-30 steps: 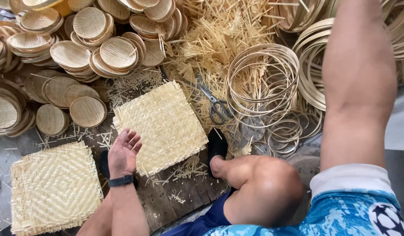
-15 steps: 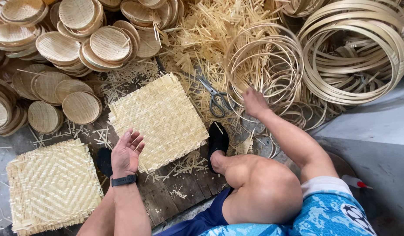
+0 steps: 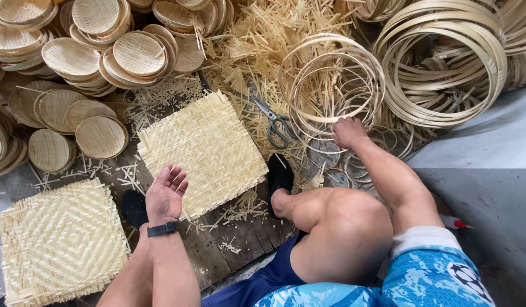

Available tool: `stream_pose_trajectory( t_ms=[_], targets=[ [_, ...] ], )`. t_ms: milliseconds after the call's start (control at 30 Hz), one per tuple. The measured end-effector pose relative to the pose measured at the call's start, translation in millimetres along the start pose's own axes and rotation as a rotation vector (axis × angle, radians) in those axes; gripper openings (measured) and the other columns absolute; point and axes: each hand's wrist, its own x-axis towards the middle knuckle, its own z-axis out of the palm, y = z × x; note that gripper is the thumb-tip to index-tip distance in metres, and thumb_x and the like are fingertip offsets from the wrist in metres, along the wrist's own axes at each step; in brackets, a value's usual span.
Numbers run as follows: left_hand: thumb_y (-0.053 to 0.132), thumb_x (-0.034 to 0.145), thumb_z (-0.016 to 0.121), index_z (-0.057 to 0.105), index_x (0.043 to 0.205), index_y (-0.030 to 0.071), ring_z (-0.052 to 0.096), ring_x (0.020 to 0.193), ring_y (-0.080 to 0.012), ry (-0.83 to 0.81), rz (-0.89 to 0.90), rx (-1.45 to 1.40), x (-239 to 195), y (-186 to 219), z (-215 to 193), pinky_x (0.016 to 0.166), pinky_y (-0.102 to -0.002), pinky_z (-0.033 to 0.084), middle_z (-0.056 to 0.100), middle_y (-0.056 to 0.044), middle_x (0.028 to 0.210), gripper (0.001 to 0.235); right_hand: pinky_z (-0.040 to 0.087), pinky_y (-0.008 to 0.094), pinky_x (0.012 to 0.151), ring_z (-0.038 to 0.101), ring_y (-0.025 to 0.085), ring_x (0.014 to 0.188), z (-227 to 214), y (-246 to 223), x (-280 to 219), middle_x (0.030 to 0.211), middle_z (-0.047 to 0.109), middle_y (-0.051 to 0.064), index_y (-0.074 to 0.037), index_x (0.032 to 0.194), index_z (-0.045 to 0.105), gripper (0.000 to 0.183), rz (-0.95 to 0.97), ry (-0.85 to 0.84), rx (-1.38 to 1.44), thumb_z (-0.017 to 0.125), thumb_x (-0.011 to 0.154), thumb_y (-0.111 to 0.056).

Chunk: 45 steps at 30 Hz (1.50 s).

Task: The person assembles round woven trays by placing a pre-woven square mat onto a wooden circular mold, pressing it into shape, and trimming the excess with shears. The person then fits a thin bamboo ring around the edge to finish the tray and stacks it with others.

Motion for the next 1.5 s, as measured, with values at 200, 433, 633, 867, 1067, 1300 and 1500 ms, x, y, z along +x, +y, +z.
stream_pose_trajectory(
  t_ms=[200, 433, 633, 867, 1067, 1300, 1500],
  targets=[
    [0.024, 0.1, 0.064, 0.063, 0.126, 0.007, 0.066, 0.099, -0.0198, 0.01, 0.025, -0.035, 2, -4, 0, 0.087, -0.037, 0.053, 0.068, -0.007, 0.11, 0.031, 0.043, 0.053, 0.1, 0.053, 0.038, 0.122, -35, 3, -7, 0.132, 0.053, 0.023, -0.002, 0.122, 0.067, 0.042, 0.068, 0.365, -0.056, 0.067, 0.086, -0.024],
    [0.025, 0.1, 0.064, 0.065, 0.125, 0.008, 0.066, 0.098, -0.0194, 0.002, 0.03, -0.067, 6, -1, -15, 0.087, -0.036, 0.054, 0.068, -0.006, 0.109, 0.031, 0.039, 0.05, 0.113, 0.056, 0.025, 0.12, -57, 3, -12, 0.128, 0.062, 0.007, -0.021, 0.095, 0.079, 0.014, -0.168, 0.393, -0.556, 0.067, 0.09, -0.017],
    [0.023, 0.1, 0.065, 0.065, 0.123, 0.009, 0.067, 0.097, -0.019, 0.01, 0.052, -0.092, 6, 2, -12, 0.086, -0.035, 0.054, 0.069, -0.005, 0.108, 0.027, 0.056, 0.04, 0.087, 0.065, 0.022, 0.092, -73, 28, -14, 0.1, 0.067, 0.009, -0.013, 0.105, 0.075, 0.019, -0.235, 0.526, -0.176, 0.065, 0.107, -0.029],
    [0.024, 0.1, 0.065, 0.065, 0.122, 0.008, 0.067, 0.095, -0.0193, -0.029, 0.049, -0.087, 1, -3, -11, 0.084, -0.036, 0.055, 0.069, -0.006, 0.106, 0.027, 0.054, 0.041, 0.09, 0.065, 0.023, 0.095, -68, 22, -37, 0.101, 0.071, 0.006, -0.011, 0.092, 0.077, 0.024, -0.075, 0.392, 0.31, 0.078, 0.085, -0.035],
    [0.024, 0.1, 0.066, 0.065, 0.124, 0.008, 0.067, 0.095, -0.0188, -0.012, 0.059, -0.098, -10, 6, -7, 0.085, -0.035, 0.056, 0.069, -0.006, 0.106, 0.029, 0.056, 0.039, 0.092, 0.069, 0.021, 0.096, -94, 6, -54, 0.104, 0.073, 0.005, -0.011, 0.092, 0.076, 0.033, 0.104, 0.253, 0.406, 0.083, 0.083, -0.042],
    [0.024, 0.099, 0.067, 0.066, 0.123, 0.008, 0.067, 0.095, -0.019, -0.021, 0.057, -0.105, -14, 6, 2, 0.085, -0.036, 0.056, 0.07, -0.006, 0.106, 0.029, 0.054, 0.044, 0.086, 0.069, 0.029, 0.093, -115, 5, -70, 0.108, 0.069, 0.012, -0.01, 0.119, 0.062, 0.037, -0.08, 0.432, 0.446, 0.075, 0.093, -0.034],
    [0.023, 0.099, 0.069, 0.067, 0.121, 0.009, 0.068, 0.095, -0.0183, -0.001, 0.045, -0.108, -13, 3, 3, 0.085, -0.036, 0.055, 0.071, -0.005, 0.106, 0.026, 0.054, 0.042, 0.095, 0.064, 0.027, 0.104, -109, 12, -75, 0.109, 0.06, 0.011, -0.011, 0.127, 0.053, 0.039, -0.424, 0.675, -0.015, 0.075, 0.097, -0.021]
  ],
)
